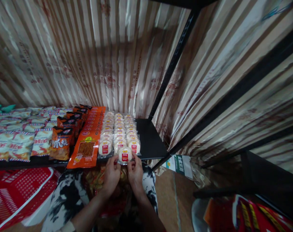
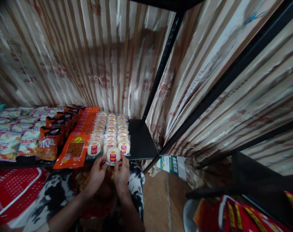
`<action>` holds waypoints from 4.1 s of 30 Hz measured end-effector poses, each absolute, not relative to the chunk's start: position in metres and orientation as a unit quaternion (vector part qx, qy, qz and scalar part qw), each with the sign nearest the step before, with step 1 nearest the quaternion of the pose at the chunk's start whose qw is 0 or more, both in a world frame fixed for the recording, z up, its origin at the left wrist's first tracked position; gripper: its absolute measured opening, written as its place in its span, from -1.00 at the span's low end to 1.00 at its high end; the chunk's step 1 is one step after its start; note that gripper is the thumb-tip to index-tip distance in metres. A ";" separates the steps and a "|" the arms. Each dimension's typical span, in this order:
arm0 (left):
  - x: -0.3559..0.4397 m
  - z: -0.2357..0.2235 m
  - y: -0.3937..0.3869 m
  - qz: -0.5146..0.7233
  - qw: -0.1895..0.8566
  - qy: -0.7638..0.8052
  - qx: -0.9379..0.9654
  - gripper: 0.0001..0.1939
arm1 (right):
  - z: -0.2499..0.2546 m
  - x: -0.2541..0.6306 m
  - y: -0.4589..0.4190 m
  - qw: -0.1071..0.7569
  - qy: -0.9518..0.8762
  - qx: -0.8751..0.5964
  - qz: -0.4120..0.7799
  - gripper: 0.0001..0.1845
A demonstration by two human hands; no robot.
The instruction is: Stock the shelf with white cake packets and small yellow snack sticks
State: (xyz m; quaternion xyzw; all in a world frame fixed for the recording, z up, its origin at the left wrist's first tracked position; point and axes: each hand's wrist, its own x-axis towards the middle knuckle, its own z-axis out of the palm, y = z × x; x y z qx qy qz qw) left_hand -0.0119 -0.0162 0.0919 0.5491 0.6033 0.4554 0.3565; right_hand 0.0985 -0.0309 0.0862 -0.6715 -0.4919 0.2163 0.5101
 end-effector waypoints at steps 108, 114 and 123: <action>0.008 0.075 0.045 0.330 -0.112 0.405 0.845 -0.56 | 0.085 0.153 0.054 0.307 -0.734 -0.605 -0.026 -0.51; 0.008 0.077 0.043 0.319 -0.125 0.402 0.849 -0.57 | 0.084 0.155 0.053 0.339 -0.713 -0.613 -0.031 -0.47; -0.024 0.091 0.036 0.349 -0.113 0.553 0.748 -0.52 | 0.087 0.155 0.056 0.333 -0.699 -0.633 -0.013 -0.43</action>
